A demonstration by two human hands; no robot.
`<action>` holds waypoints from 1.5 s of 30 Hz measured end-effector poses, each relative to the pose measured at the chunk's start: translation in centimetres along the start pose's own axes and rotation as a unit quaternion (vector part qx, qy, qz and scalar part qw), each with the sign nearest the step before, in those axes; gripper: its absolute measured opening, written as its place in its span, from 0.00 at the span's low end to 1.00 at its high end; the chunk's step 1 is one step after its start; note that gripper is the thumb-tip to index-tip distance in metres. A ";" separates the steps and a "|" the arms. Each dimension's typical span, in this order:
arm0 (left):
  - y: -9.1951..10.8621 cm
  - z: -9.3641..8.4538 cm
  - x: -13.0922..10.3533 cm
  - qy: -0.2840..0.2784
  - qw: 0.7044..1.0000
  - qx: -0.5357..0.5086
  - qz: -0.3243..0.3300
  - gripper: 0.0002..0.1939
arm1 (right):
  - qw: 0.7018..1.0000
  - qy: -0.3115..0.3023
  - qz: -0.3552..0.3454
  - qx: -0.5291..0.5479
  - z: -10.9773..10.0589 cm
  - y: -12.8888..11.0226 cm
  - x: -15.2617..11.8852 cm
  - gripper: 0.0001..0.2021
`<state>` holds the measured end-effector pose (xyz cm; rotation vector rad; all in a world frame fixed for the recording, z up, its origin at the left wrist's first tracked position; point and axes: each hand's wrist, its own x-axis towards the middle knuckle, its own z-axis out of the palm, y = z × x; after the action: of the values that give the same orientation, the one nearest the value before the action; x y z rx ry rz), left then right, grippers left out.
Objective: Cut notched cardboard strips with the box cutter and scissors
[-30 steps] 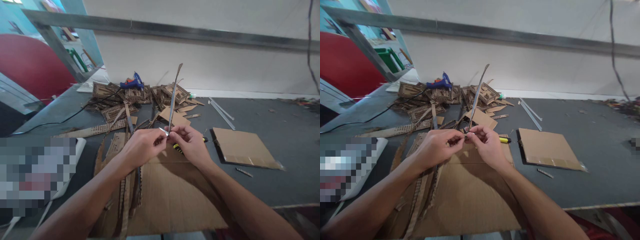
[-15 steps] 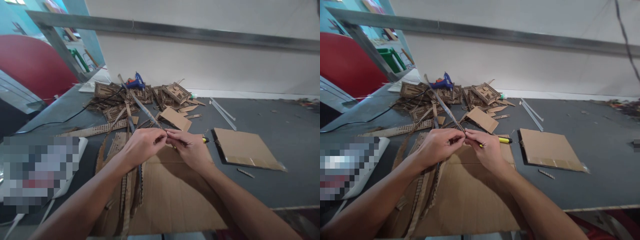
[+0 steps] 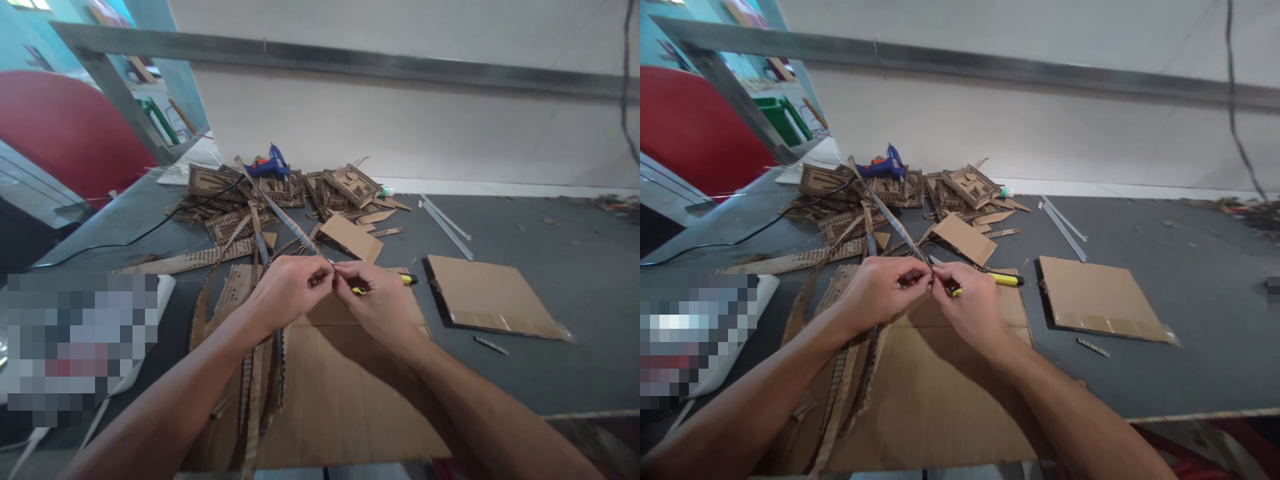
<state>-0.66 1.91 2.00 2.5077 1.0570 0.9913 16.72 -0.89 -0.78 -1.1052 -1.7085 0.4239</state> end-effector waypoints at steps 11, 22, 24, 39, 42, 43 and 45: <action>0.2 0.2 0.1 0.012 1.000 -0.001 0.006 0.05 | 1.000 0.002 -0.017 -0.006 0.1 0.1 0.1 0.07; 0.3 -0.1 0.2 0.004 1.000 -0.021 -0.022 0.04 | 0.995 -0.022 0.082 0.044 -0.4 0.0 0.1 0.06; 0.3 -0.3 0.2 0.005 0.999 -0.026 -0.030 0.04 | 0.993 -0.025 0.102 0.057 -0.5 0.0 0.2 0.06; 0.3 -0.6 0.1 -0.030 1.000 -0.002 0.003 0.04 | 0.986 -0.089 0.069 0.122 -1.2 0.0 0.6 0.10; 0.3 -0.8 0.0 -0.052 0.999 0.001 0.009 0.04 | 0.984 -0.110 0.068 0.126 -1.6 0.1 0.8 0.10; 0.2 -0.9 0.0 -0.061 0.998 0.001 0.009 0.03 | 0.984 -0.111 0.070 0.121 -1.7 0.1 0.8 0.08; 0.2 -0.9 -0.1 -0.074 0.997 -0.001 0.002 0.03 | 0.983 -0.106 0.084 0.123 -1.7 0.3 0.8 0.08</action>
<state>-1.20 1.71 2.67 2.5375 1.0047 0.7926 18.26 -0.46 0.18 -1.0539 -1.6950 0.8625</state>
